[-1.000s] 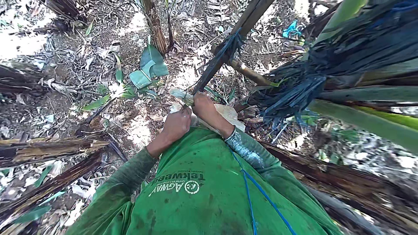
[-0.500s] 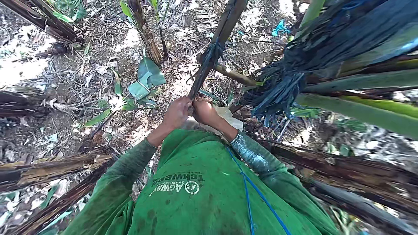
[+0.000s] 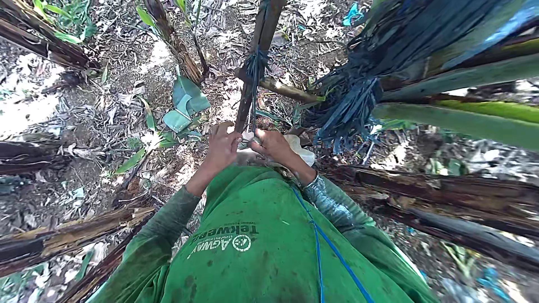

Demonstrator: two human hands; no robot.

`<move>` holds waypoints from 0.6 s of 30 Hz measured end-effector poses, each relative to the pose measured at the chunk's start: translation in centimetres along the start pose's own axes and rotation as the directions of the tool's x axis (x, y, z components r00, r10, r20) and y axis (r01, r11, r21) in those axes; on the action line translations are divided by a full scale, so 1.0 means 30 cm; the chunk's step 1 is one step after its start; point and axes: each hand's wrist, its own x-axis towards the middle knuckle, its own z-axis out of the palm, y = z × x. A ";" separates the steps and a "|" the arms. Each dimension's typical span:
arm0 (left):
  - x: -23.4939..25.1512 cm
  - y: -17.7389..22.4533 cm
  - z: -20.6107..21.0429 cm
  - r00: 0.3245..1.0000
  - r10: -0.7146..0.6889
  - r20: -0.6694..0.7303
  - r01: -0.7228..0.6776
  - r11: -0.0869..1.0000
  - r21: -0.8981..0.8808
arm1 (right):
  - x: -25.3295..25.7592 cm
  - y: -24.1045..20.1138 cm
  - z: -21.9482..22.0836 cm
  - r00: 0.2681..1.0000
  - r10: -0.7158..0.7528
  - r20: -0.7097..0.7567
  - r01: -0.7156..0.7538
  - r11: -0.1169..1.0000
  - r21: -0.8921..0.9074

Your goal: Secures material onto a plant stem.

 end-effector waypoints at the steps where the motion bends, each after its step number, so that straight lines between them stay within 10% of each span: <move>1: 0.000 0.018 -0.028 0.999 0.037 0.018 -0.039 0.992 0.117 | 0.002 -0.002 -0.015 0.999 0.027 0.021 -0.026 0.997 -0.074; 4: -0.010 0.086 -0.072 0.967 0.131 0.217 -0.169 0.971 0.167 | 0.005 -0.028 -0.035 0.994 0.097 0.052 -0.085 0.976 -0.199; 8: 0.019 0.104 -0.081 0.887 0.202 0.415 -0.059 0.942 -0.332 | 0.011 -0.062 -0.041 0.989 0.124 0.077 -0.110 0.978 -0.175; 18: 0.067 0.099 0.017 0.989 -0.039 -0.146 -0.019 0.927 -0.374 | -0.052 -0.034 -0.067 0.997 -0.049 0.065 0.031 0.969 0.247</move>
